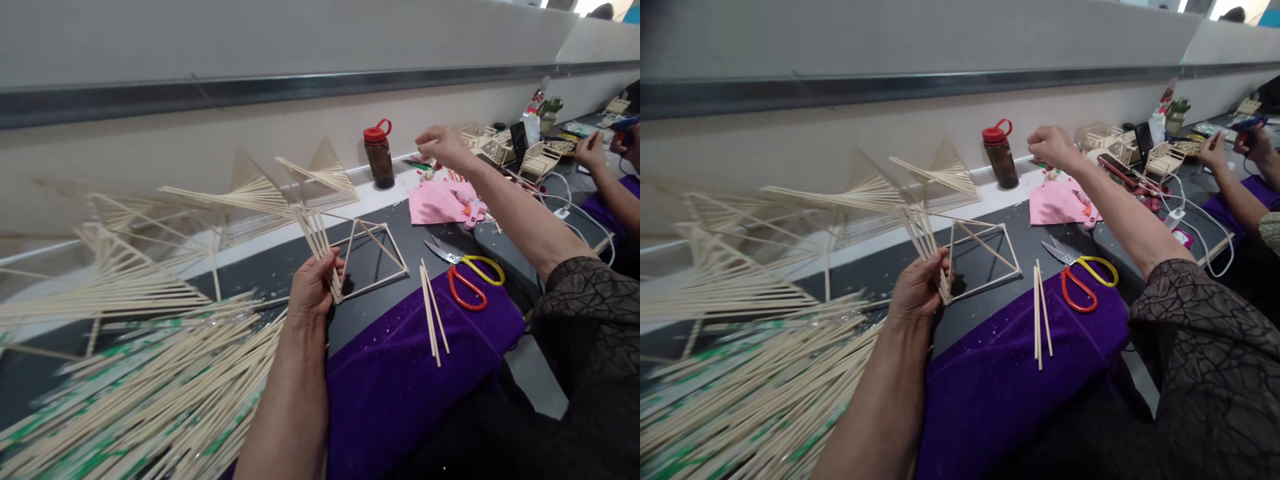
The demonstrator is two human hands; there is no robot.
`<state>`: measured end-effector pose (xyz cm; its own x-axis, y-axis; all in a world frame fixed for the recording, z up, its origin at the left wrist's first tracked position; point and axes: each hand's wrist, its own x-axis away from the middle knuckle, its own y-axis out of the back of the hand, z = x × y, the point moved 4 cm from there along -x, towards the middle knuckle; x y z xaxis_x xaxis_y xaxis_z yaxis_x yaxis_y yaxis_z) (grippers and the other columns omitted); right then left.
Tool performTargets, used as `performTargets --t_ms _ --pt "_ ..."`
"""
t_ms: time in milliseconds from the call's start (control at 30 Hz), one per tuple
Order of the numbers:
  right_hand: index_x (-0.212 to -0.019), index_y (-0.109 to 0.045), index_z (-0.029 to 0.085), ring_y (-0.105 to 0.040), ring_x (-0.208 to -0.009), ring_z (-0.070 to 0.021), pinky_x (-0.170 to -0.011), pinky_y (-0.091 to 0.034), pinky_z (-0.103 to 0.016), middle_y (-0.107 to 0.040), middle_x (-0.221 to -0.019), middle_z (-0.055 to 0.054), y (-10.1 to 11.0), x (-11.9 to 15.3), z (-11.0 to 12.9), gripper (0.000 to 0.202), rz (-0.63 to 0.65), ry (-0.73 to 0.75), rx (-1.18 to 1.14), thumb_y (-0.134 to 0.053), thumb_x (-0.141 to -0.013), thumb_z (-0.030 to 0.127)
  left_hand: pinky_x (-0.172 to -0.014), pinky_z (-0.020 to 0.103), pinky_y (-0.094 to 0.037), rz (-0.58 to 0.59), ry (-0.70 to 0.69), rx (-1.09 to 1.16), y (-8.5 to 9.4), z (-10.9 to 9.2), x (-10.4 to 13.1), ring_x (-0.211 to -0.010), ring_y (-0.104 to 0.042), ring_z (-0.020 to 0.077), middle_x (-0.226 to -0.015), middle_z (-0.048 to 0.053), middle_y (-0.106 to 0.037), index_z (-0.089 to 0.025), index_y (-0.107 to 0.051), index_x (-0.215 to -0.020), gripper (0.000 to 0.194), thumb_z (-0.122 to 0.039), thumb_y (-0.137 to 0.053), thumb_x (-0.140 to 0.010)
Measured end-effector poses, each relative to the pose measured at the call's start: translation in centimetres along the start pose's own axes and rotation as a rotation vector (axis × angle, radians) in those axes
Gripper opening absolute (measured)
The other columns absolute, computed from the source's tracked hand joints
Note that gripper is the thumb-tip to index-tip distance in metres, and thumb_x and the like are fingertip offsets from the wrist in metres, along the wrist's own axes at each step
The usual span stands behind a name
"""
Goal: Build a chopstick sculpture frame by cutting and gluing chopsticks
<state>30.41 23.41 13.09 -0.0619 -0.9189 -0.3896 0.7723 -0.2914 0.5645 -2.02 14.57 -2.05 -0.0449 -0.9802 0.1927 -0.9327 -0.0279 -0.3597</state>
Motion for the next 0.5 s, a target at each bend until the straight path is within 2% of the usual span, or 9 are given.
performTargets --t_ms 100,233,333,500 --pt "-0.084 -0.066 0.015 -0.067 -0.077 -0.0186 -0.049 -0.046 -0.021 -0.065 -0.079 -0.005 0.0 0.7 1.6 0.008 0.026 -0.039 -0.162 -0.061 -0.078 0.015 -0.039 0.017 -0.045 -0.014 0.001 -0.037 -0.3 -0.1 0.3 -0.040 -0.053 0.0077 -0.052 -0.004 -0.060 -0.014 -0.065 -0.080 0.025 -0.025 -0.075 -0.060" --pt "-0.082 -0.062 0.018 -0.066 -0.078 -0.0178 -0.040 -0.036 -0.019 -0.067 -0.082 -0.006 0.5 1.5 3.4 0.002 0.055 -0.054 -0.334 -0.062 -0.082 0.019 -0.039 0.018 -0.044 -0.032 -0.007 -0.093 -0.5 -0.2 0.5 -0.041 -0.053 0.0084 -0.053 -0.003 -0.060 -0.013 -0.065 -0.079 0.025 -0.027 -0.074 -0.060" --pt "-0.087 -0.063 0.018 -0.066 -0.083 -0.0179 -0.043 -0.037 -0.019 -0.068 -0.088 -0.006 1.2 1.8 4.9 0.006 0.052 -0.019 -0.388 -0.062 -0.084 0.024 -0.040 0.019 -0.044 -0.042 -0.005 -0.110 -0.6 -0.2 0.5 -0.041 -0.053 0.0084 -0.053 -0.003 -0.060 -0.013 -0.065 -0.080 0.027 -0.028 -0.073 -0.059" --pt "-0.084 -0.064 0.018 -0.064 -0.083 -0.0171 -0.053 -0.043 -0.024 -0.065 -0.078 -0.003 1.5 2.0 5.9 0.019 0.101 -0.001 -0.369 -0.071 -0.077 0.034 -0.046 0.020 -0.047 -0.066 -0.021 -0.139 -0.9 -0.4 0.7 -0.049 -0.057 0.0100 -0.061 -0.002 -0.065 -0.014 -0.067 -0.084 0.036 -0.030 -0.078 -0.054"
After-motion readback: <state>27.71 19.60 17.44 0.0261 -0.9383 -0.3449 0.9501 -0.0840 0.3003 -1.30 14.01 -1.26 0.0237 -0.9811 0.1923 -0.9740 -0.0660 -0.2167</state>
